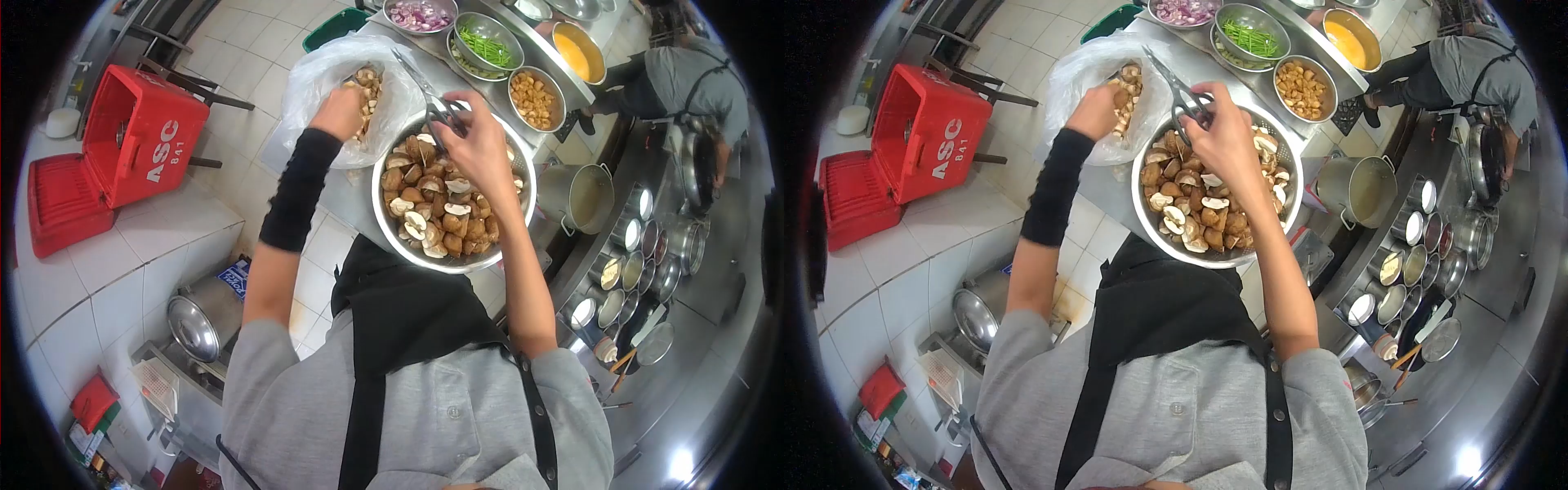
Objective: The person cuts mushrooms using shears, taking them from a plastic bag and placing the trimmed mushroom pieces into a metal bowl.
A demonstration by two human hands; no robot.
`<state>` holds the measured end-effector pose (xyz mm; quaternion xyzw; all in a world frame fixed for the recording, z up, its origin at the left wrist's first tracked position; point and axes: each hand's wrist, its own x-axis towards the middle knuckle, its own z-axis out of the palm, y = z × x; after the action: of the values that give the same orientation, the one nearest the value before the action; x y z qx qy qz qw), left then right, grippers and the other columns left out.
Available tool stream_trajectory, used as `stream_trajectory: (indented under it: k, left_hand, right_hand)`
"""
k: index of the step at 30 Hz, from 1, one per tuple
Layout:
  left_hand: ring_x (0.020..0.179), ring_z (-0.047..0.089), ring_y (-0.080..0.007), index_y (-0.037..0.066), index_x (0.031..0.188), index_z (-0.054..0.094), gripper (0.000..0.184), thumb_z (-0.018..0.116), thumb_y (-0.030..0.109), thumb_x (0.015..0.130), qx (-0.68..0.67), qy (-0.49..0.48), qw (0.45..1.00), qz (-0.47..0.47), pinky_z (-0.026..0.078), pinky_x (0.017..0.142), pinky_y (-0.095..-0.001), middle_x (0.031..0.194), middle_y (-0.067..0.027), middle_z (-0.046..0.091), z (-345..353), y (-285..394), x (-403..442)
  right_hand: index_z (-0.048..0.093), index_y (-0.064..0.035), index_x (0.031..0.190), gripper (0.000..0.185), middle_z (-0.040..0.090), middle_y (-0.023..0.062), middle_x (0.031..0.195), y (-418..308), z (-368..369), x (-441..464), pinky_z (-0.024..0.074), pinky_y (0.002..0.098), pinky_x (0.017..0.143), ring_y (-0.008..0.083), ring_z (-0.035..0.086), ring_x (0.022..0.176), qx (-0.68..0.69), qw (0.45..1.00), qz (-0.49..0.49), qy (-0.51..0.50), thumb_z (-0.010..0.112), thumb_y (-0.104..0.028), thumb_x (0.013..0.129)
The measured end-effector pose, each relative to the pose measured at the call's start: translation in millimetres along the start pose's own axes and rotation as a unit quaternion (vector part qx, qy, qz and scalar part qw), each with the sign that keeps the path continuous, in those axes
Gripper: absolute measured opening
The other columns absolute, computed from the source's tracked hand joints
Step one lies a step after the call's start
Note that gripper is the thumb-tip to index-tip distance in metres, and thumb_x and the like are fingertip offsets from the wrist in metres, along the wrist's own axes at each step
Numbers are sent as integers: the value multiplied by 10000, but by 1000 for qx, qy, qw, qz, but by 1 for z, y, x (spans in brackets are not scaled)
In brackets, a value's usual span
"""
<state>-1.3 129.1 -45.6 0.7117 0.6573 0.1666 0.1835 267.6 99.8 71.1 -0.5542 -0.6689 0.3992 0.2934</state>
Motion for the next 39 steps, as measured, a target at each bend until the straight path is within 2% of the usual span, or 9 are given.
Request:
stream_trajectory:
  k: [2, 5, 6, 9, 12, 15, 30, 36, 39]
  left_hand:
    - [1060, 655, -489, 41, 1087, 707, 244, 673, 117, 857, 50, 71, 994, -73, 534, 969, -527, 1136, -248, 685, 36, -11, 17]
    - [1108, 609, -536, 75, 1213, 679, 352, 701, 200, 885, 114, 4, 988, -105, 498, 1017, -560, 1203, -260, 626, 34, -7, 23]
    - [1125, 618, -511, 63, 1270, 651, 398, 699, 196, 897, 43, 17, 992, -113, 509, 1011, -538, 1225, -268, 626, 29, -7, 23]
    - [1176, 645, -439, 28, 1439, 566, 544, 694, 185, 934, -161, 29, 977, -134, 542, 995, -474, 1290, -291, 627, 2, -9, -10]
    - [1202, 658, -323, -63, 1441, 532, 460, 612, 84, 1013, -595, 71, 778, -190, 561, 990, -403, 1366, -241, 616, -19, 22, -46]
    - [1184, 654, -243, -133, 1421, 506, 401, 547, 18, 1052, -676, 83, 697, -224, 552, 1027, -361, 1361, -182, 620, -37, 38, -67]
    - [1084, 690, -226, -171, 1314, 589, 395, 613, 121, 1049, -660, 80, 724, -184, 563, 1009, -367, 1244, -176, 685, -36, 27, -97]
    - [1136, 678, -224, -174, 1304, 587, 371, 594, 95, 1048, -653, 61, 720, -226, 551, 1043, -366, 1252, -196, 678, -30, 23, -101]
    - [1126, 682, -227, -134, 1361, 565, 380, 587, 62, 1037, -671, 65, 694, -253, 555, 1029, -360, 1266, -194, 666, -41, 29, -104]
  right_hand:
    - [585, -60, 1304, 489, 733, 135, 813, 9, -4, -19, 471, 327, 595, 153, 601, 619, 47, 998, -21, 42, 791, -154, 871]
    - [608, -62, 1329, 476, 746, 115, 806, 23, -14, -50, 453, 295, 583, 102, 582, 622, 141, 989, -17, 46, 776, -107, 886]
    - [648, -55, 1312, 440, 746, 99, 800, 24, -21, -61, 446, 279, 575, 77, 572, 622, 72, 996, -20, 43, 766, -64, 888]
    - [688, -49, 1258, 394, 739, 80, 790, 23, -17, -79, 452, 277, 575, 78, 583, 620, 126, 990, -1, 67, 781, -107, 880]
    - [709, -60, 1245, 423, 695, 88, 738, 4, -4, -81, 507, 328, 609, 160, 620, 592, 32, 999, 34, 26, 793, -213, 860]
    - [713, -62, 1233, 428, 634, 102, 644, -14, 20, -79, 527, 371, 615, 214, 639, 579, 24, 1000, 7, -1, 794, -222, 844]
    - [723, -42, 1217, 433, 633, 138, 688, -9, 33, -57, 525, 430, 676, 295, 656, 641, -52, 992, -50, -103, 784, -244, 839]
    - [729, -30, 1199, 392, 666, 148, 708, 2, 26, -43, 509, 400, 665, 265, 646, 641, -63, 987, -28, -146, 783, -200, 850]
    - [726, -26, 1201, 387, 679, 127, 695, 11, 24, -54, 496, 357, 650, 213, 625, 622, 15, 995, -42, -94, 783, -184, 852]
